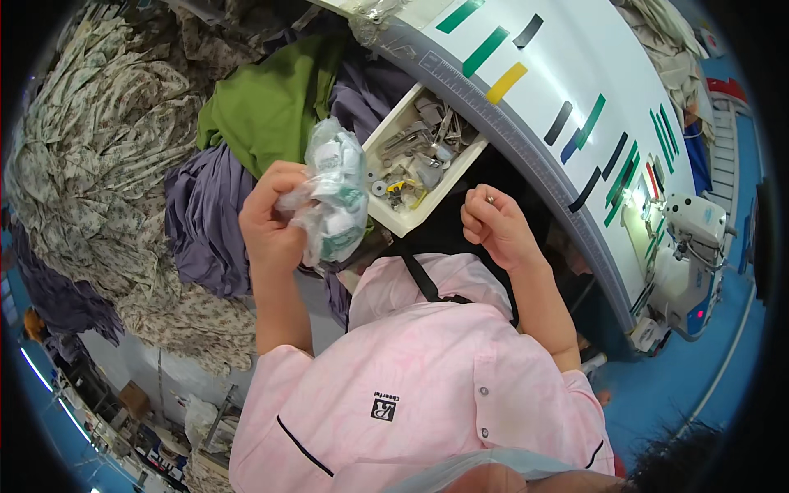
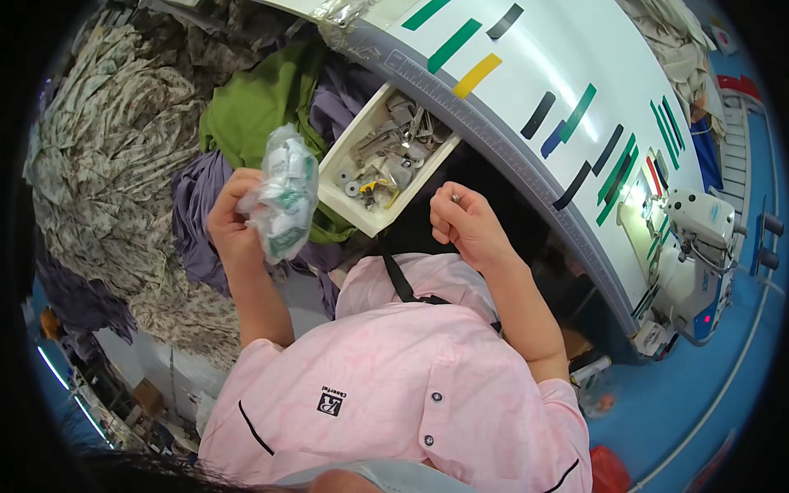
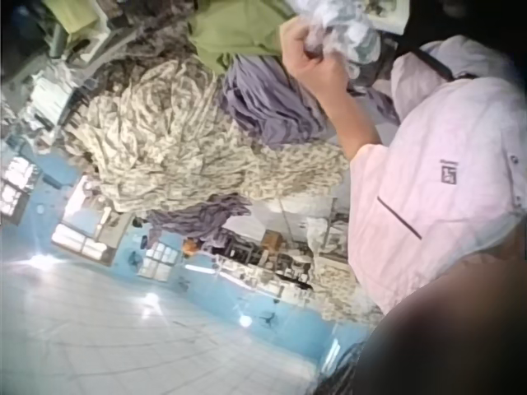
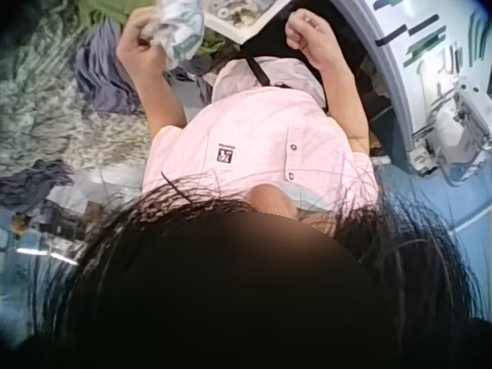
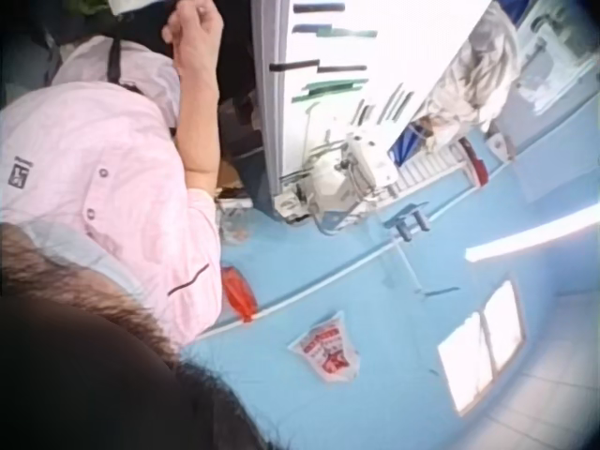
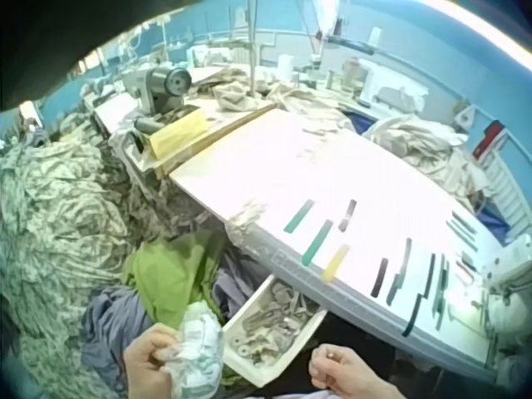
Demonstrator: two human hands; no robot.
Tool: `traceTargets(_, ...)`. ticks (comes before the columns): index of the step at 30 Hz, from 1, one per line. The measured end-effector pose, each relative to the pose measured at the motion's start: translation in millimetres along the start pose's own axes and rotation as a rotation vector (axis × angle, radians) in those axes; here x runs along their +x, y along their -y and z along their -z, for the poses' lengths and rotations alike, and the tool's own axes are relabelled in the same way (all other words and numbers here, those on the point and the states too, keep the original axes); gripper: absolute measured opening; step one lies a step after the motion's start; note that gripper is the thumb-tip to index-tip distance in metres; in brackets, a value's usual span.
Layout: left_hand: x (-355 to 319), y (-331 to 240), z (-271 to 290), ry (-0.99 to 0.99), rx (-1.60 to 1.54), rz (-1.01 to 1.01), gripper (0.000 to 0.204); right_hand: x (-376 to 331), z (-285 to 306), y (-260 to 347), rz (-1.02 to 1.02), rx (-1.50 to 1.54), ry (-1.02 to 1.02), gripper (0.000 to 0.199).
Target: The person searches for small components in a drawer and uses a screwdriver to adjust parts on a sewing machine.
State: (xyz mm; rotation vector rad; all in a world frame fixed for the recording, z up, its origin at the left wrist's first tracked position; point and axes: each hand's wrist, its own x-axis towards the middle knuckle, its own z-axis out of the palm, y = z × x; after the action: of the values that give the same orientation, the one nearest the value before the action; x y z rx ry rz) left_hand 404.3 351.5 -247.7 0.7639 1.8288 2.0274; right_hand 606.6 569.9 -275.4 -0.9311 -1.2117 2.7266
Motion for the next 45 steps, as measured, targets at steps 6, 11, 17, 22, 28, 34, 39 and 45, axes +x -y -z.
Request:
traceTargets(6, 1, 6, -36, 0.274, 0.500, -0.127, 0.026, 2, 12, -5, -0.115, 0.166, 0.061, 0.037)
traceTargets(11, 4, 22, -60, 0.468, 0.945, -0.486, 0.028, 0, -3, -1, -0.077, 0.082, -0.077, 0.035)
traceTargets(17, 3, 23, -76, 0.656, 1.084, -0.336, 0.040, -2, 0, -3, 0.009, -0.167, -0.053, 0.026)
traceTargets(22, 27, 0, -89, 0.646, 0.907, -0.445, 0.038, -2, 3, -12, 0.181, -0.641, -0.141, 0.020)
traceTargets(28, 62, 44, -123, 1.008, 1.062, -0.652, 0.032, 3, -6, -23, 0.586, -1.699, -0.174, 0.054)
traceTargets(34, 68, 50, -116, 0.974, 1.193, -0.697, 0.023, -1, -7, -17, 0.556, -1.683, -0.169, 0.056)
traceTargets(39, 69, 42, -109, 0.930, 1.269, -0.668, 0.020, -1, -6, -15, 0.543, -1.674, -0.163, 0.053)
traceTargets(45, 60, 41, -97, 0.854, 1.215, -0.557, 0.019, 0, -5, -15, 0.557, -1.647, -0.166, 0.052)
